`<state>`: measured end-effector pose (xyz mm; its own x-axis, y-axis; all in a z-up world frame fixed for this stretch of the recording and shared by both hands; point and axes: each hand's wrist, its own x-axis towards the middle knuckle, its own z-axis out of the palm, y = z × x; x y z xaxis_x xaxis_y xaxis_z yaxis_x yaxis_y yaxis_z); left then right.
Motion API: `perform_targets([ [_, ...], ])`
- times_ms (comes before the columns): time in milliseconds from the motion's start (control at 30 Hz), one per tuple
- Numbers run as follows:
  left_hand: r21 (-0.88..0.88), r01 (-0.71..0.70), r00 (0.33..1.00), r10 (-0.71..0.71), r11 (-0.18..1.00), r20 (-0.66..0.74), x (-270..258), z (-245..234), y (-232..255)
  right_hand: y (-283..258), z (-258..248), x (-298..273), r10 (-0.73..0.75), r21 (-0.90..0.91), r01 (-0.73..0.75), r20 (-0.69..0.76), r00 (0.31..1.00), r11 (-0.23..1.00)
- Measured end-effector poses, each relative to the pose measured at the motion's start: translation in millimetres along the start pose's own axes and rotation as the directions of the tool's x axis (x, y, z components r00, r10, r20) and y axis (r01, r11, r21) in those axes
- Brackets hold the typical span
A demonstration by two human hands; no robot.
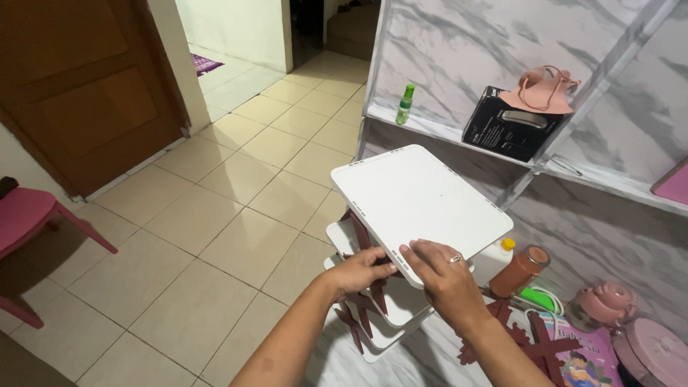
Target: The person assembles a small white plastic table by inserting maroon cross-shaped legs into the underside of the tabletop and securing them. The person then places the assembled table on the floor.
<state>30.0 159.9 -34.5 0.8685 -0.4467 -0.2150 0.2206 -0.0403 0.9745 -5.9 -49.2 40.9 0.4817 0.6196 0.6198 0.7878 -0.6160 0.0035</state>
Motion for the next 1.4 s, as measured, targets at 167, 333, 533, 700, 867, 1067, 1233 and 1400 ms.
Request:
perform_targets([
  [167, -0.032, -0.009, 0.999, 0.011, 0.999, 0.039, -11, 1, 12, -1, 1, 0, 0.007, 0.0, -0.007, -0.015, 1.0, 1.0],
  [333, -0.094, 0.083, 0.994, -0.075, 0.992, 0.082, -20, 0, 21, -2, 2, 1, 0.048, 0.013, -0.048, -0.029, 0.998, 0.999],
  [533, -0.071, -0.057, 0.994, 0.064, 0.996, 0.091, -13, -2, 10, -4, 7, 3, 0.047, -0.007, -0.048, -0.042, 0.998, 0.999],
  [700, -0.08, -0.03, 0.995, 0.037, 0.996, 0.088, -13, -2, 9, -4, 8, 4, 0.046, 0.003, -0.046, -0.043, 0.998, 0.999],
  [867, -0.09, 0.058, 0.995, -0.05, 0.994, 0.087, -19, -1, 18, -2, 3, 0, 0.056, 0.009, -0.056, -0.022, 0.998, 0.998],
  [1067, -0.011, -0.027, 0.998, 0.027, 1.0, 0.054, -15, 1, 17, 1, -1, -4, 0.045, 0.036, -0.045, -0.006, 0.999, 0.998],
  [1233, -0.013, -0.049, 0.998, 0.05, 0.999, 0.044, -10, 0, 9, 4, 0, -4, 0.029, 0.042, -0.029, -0.004, 1.0, 0.999],
  [1400, -0.067, -0.081, 0.995, 0.084, 0.995, 0.05, -6, -3, 4, 4, 0, -6, 0.026, 0.046, -0.026, 0.0, 1.0, 0.999],
])
